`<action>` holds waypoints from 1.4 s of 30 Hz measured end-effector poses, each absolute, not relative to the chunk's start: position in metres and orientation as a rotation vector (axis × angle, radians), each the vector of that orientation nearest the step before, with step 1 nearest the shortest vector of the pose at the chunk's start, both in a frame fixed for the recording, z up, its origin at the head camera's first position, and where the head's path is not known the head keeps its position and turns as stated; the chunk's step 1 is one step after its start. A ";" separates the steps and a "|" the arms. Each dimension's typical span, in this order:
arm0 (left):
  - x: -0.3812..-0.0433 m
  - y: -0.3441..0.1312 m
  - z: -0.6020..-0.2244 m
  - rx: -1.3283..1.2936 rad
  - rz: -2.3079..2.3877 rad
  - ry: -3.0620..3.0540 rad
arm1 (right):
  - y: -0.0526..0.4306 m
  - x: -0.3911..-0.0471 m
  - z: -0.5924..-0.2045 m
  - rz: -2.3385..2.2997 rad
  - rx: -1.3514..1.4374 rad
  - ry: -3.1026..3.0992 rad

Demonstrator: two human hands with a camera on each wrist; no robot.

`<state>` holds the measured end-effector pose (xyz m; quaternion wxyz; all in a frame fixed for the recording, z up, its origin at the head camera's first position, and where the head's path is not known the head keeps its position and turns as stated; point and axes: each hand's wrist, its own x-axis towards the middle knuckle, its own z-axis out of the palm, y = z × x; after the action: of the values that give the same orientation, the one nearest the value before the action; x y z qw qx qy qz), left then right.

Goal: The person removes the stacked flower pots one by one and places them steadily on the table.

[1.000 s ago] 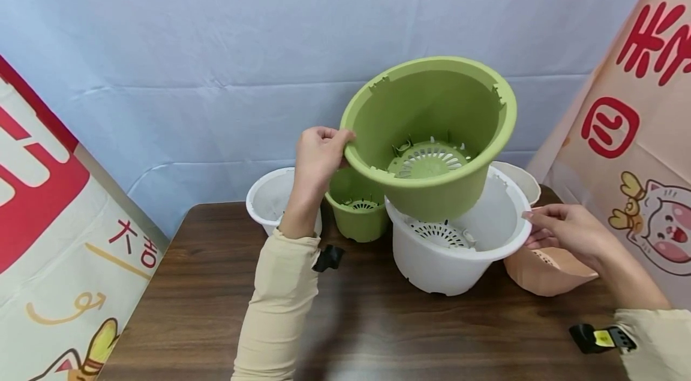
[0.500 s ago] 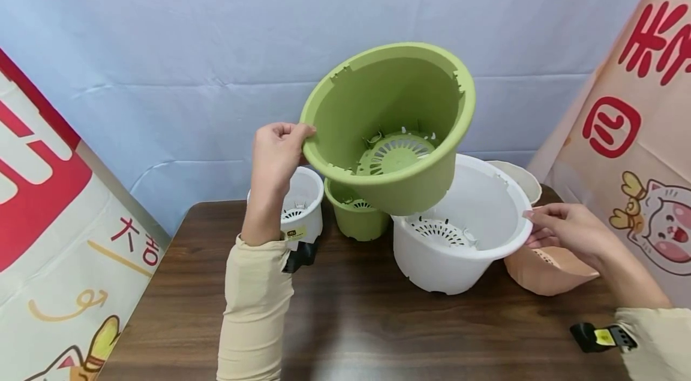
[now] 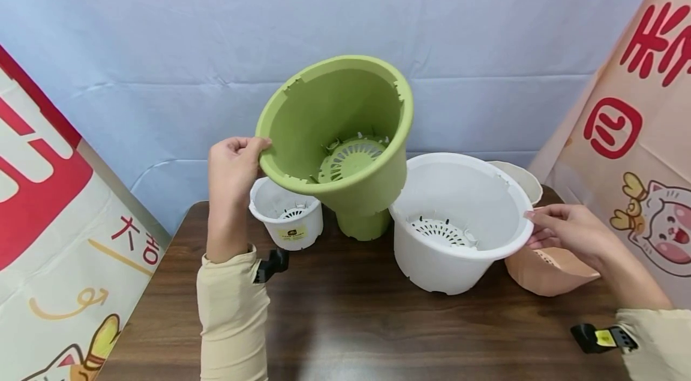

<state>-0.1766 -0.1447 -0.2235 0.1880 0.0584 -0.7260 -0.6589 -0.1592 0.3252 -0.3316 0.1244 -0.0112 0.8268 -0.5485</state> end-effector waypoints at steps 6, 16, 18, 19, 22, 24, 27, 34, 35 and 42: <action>-0.168 -0.164 -0.230 0.261 -1.779 -2.045 | 0.325 -0.159 -0.332 -1.588 -0.023 2.413; -0.153 -0.201 -0.242 0.486 -1.633 -2.120 | 0.327 -0.160 -0.334 -1.607 -0.022 2.394; -0.150 -0.209 -0.243 0.541 -1.580 -2.143 | 0.326 -0.160 -0.333 -1.605 -0.019 2.395; -0.148 -0.213 -0.244 0.575 -1.527 -2.173 | 0.326 -0.160 -0.333 -1.601 -0.020 2.398; -0.144 -0.226 -0.247 0.653 -1.440 -2.187 | 0.326 -0.159 -0.332 -1.590 -0.020 2.407; -0.141 -0.234 -0.248 0.693 -1.431 -2.182 | 0.326 -0.159 -0.332 -1.584 -0.019 2.412; -0.138 -0.245 -0.251 0.739 -1.411 -2.178 | 0.325 -0.159 -0.332 -1.583 -0.017 2.410; -0.131 -0.274 -0.257 0.868 -1.461 -2.078 | 0.326 -0.159 -0.332 -1.596 -0.022 2.405; -0.130 -0.278 -0.258 0.883 -1.500 -2.042 | 0.326 -0.160 -0.332 -1.601 -0.022 2.405; -0.121 -0.308 -0.268 0.967 -1.542 -1.888 | 0.325 -0.160 -0.332 -1.591 -0.025 2.414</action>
<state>-0.1212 -0.3083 -0.2675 0.2566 0.3565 -0.6957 -0.5684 -0.1596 0.3250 -0.3318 0.1247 -0.0085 0.8284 -0.5461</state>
